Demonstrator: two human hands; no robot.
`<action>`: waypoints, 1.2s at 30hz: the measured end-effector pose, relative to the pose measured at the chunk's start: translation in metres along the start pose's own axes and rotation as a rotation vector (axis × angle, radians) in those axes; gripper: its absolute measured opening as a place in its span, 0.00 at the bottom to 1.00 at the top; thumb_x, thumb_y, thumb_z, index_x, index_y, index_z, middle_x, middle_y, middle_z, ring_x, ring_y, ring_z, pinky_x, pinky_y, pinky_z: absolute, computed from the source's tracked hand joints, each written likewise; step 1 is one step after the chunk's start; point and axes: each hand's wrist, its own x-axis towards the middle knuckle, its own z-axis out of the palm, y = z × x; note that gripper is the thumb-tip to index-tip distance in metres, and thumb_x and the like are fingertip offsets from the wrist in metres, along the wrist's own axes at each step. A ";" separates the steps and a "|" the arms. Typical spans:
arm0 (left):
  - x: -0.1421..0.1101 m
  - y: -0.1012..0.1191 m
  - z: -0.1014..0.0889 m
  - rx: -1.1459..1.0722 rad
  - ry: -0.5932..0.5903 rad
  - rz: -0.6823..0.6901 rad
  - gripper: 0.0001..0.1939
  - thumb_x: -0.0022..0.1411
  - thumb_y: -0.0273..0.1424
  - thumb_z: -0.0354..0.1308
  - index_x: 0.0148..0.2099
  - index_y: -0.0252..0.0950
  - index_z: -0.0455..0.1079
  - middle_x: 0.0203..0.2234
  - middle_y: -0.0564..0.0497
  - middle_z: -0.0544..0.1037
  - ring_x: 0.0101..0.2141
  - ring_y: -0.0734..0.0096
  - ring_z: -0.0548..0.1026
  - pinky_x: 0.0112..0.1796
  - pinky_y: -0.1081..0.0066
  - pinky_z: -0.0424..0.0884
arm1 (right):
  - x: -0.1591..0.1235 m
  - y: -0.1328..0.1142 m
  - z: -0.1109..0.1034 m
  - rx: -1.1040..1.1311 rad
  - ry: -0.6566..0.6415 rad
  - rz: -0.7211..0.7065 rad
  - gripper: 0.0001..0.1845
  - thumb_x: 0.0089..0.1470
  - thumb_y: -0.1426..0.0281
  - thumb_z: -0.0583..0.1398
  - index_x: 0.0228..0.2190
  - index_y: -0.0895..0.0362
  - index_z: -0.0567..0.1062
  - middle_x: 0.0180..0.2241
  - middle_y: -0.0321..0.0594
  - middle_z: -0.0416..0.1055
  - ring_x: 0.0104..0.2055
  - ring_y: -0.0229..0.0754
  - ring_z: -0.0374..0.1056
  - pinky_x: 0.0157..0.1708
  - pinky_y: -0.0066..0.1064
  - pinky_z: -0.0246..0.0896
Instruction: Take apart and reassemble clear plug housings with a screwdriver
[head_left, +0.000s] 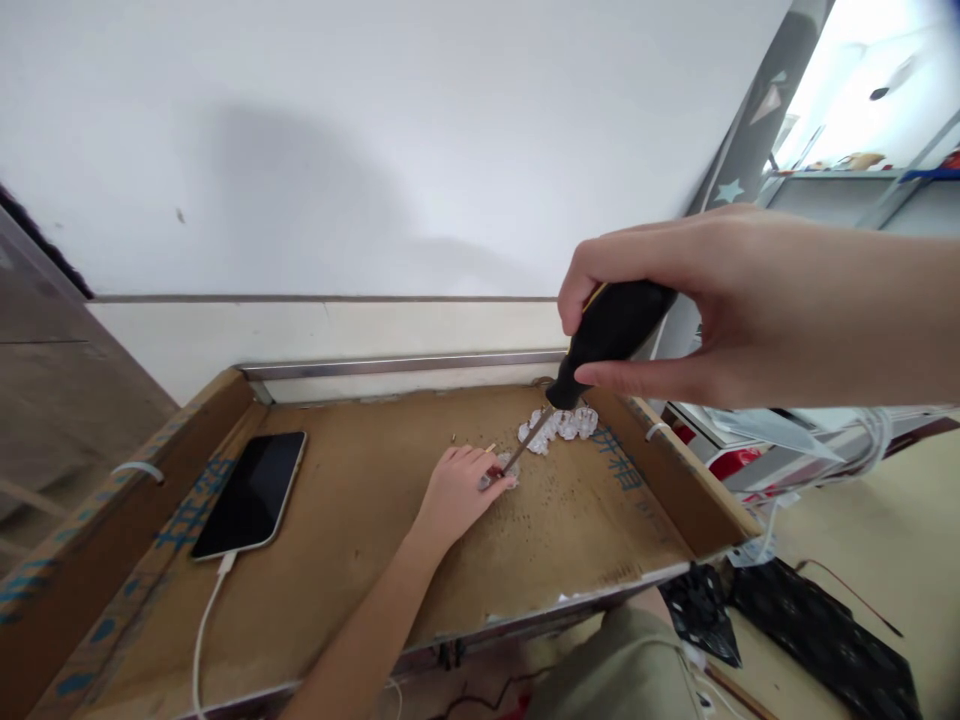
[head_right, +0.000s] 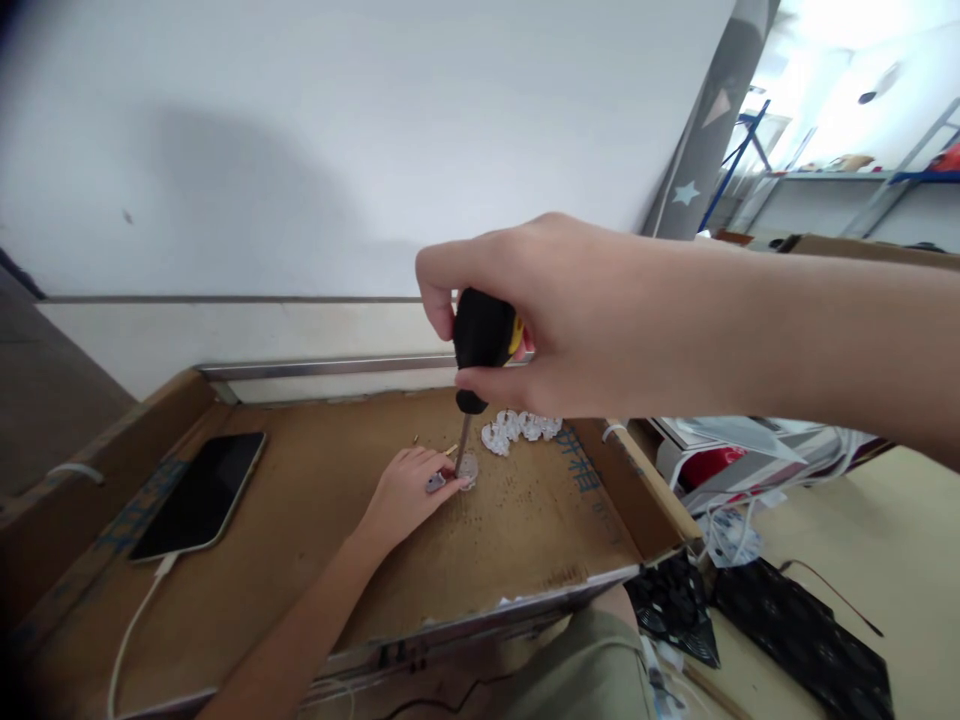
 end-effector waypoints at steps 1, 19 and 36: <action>0.000 -0.001 0.000 0.001 0.003 -0.008 0.11 0.58 0.41 0.59 0.33 0.38 0.69 0.29 0.54 0.76 0.34 0.66 0.72 0.40 0.65 0.63 | 0.000 0.001 -0.001 -0.033 -0.021 0.003 0.12 0.44 0.61 0.62 0.34 0.48 0.71 0.26 0.29 0.69 0.15 0.26 0.54 0.17 0.23 0.52; -0.001 0.002 0.002 -0.058 -0.084 -0.051 0.03 0.57 0.32 0.57 0.35 0.40 0.71 0.35 0.54 0.76 0.41 0.65 0.69 0.45 0.63 0.61 | 0.003 0.007 0.008 -0.122 -0.064 -0.110 0.10 0.45 0.67 0.60 0.34 0.51 0.69 0.31 0.29 0.69 0.26 0.30 0.62 0.24 0.24 0.54; 0.004 0.003 0.013 0.000 -0.084 -0.115 0.04 0.58 0.31 0.55 0.34 0.38 0.70 0.33 0.51 0.72 0.39 0.64 0.69 0.42 0.63 0.62 | 0.000 0.000 0.003 -0.140 -0.112 -0.026 0.10 0.47 0.65 0.60 0.35 0.49 0.68 0.31 0.29 0.70 0.27 0.31 0.64 0.28 0.27 0.59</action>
